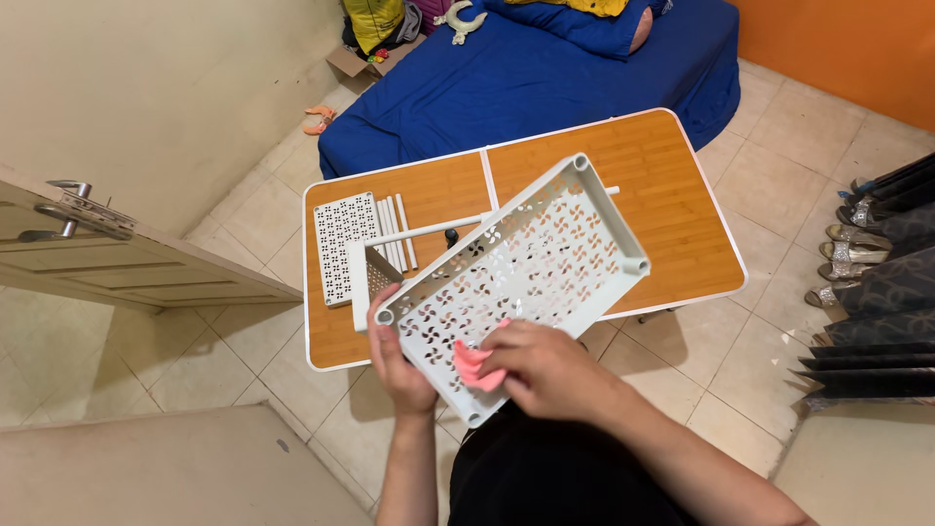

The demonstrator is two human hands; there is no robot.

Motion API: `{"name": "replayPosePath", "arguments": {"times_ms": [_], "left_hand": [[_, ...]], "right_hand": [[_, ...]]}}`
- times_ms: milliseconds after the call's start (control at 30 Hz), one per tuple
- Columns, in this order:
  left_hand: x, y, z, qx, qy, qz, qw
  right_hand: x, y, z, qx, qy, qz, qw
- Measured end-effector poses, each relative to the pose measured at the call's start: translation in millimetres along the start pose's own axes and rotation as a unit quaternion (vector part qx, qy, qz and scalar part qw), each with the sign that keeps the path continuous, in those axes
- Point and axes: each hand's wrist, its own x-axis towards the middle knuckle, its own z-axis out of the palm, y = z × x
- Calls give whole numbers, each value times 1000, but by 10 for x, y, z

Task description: The person wipes white perforated plastic panels and white plastic poles with a pink cloth, then inserts the poles into the panels to form a frame. The person continues to assemble the structure by connecting additional poles and panels on a wooden table.

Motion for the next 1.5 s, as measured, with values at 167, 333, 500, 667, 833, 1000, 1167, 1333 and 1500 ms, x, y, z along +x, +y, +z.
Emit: {"name": "replayPosePath", "arguments": {"times_ms": [167, 333, 500, 667, 833, 1000, 1167, 1333, 1500], "left_hand": [[80, 89, -125, 2, -9, -5, 1000], [131, 158, -122, -25, -20, -21, 999], [127, 80, 22, -2, -37, -18, 999], [96, -66, 287, 43, -39, -13, 998], [120, -257, 653, 64, -53, 18, 996], [93, -440, 1029, -7, -72, -45, 996], [230, -506, 1219, 0, 32, 9, 999], [253, -513, 1295, 23, 41, 49, 998], [280, -456, 1232, 100, 101, 72, 987]], "right_hand": [[-63, 213, -207, -101, 93, 112, 984], [-73, 399, -430, -193, 239, 207, 929], [12, 575, -615, -237, 305, 102, 917], [157, 634, -657, -191, 264, 83, 942], [236, 470, -513, -96, 185, -22, 978], [183, 436, -544, 5, 104, -47, 993], [57, 624, -804, 96, -27, -23, 995], [9, 901, -996, 71, -117, 9, 991], [62, 1346, -1241, -32, -57, 98, 993]]}}
